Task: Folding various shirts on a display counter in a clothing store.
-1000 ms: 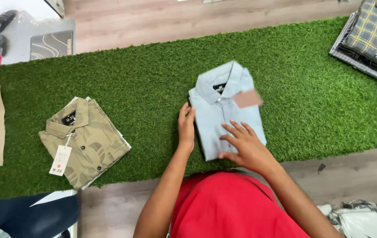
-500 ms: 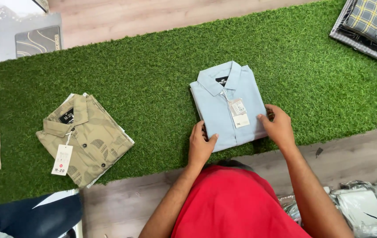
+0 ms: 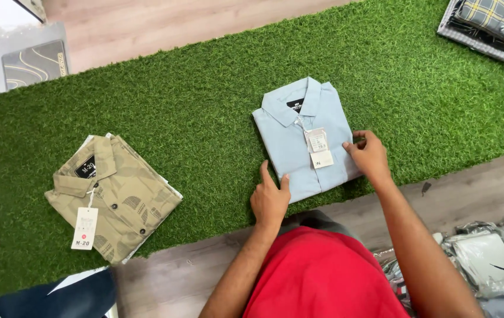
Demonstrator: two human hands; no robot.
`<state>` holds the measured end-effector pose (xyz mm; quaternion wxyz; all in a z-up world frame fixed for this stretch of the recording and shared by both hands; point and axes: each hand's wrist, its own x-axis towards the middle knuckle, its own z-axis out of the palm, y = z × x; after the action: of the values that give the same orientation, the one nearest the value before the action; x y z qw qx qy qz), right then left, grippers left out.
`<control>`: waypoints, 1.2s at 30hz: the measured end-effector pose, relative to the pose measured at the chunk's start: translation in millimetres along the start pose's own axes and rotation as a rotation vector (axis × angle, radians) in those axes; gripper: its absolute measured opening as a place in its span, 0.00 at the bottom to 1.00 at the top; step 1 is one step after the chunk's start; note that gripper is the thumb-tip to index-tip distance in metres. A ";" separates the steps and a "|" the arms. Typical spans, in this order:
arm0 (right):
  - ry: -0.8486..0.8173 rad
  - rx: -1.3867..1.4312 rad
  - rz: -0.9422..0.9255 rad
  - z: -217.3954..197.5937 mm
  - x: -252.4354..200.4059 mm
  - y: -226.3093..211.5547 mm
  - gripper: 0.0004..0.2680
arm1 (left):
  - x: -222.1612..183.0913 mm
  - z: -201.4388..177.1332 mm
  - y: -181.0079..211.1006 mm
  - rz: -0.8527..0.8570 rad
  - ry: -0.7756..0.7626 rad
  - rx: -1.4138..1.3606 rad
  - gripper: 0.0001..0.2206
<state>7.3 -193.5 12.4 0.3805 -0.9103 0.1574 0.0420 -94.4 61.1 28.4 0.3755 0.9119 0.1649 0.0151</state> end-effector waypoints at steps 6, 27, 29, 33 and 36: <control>-0.032 -0.064 0.029 8.8 -14.3 26.0 0.15 | 2.0 6.9 -9.6 -0.058 -0.073 -0.200 0.14; -0.208 0.664 0.079 -193.9 99.3 124.1 0.16 | 108.5 168.8 167.5 0.046 -0.719 -1.021 0.31; -0.152 0.652 0.038 -225.0 132.4 131.2 0.16 | 140.9 197.4 206.9 0.129 -0.742 -1.005 0.33; 0.002 0.643 -0.079 -289.9 193.9 117.3 0.15 | 209.2 229.4 302.7 0.428 -0.710 -0.887 0.38; 0.088 0.649 -0.163 -332.4 250.6 105.4 0.15 | 263.6 260.6 371.1 0.501 -0.646 -0.827 0.40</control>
<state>196.6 -561.6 126.5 0.6455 -0.7522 0.1054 -0.0800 301.6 -280.1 72.1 0.7167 0.6592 -0.1982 -0.1122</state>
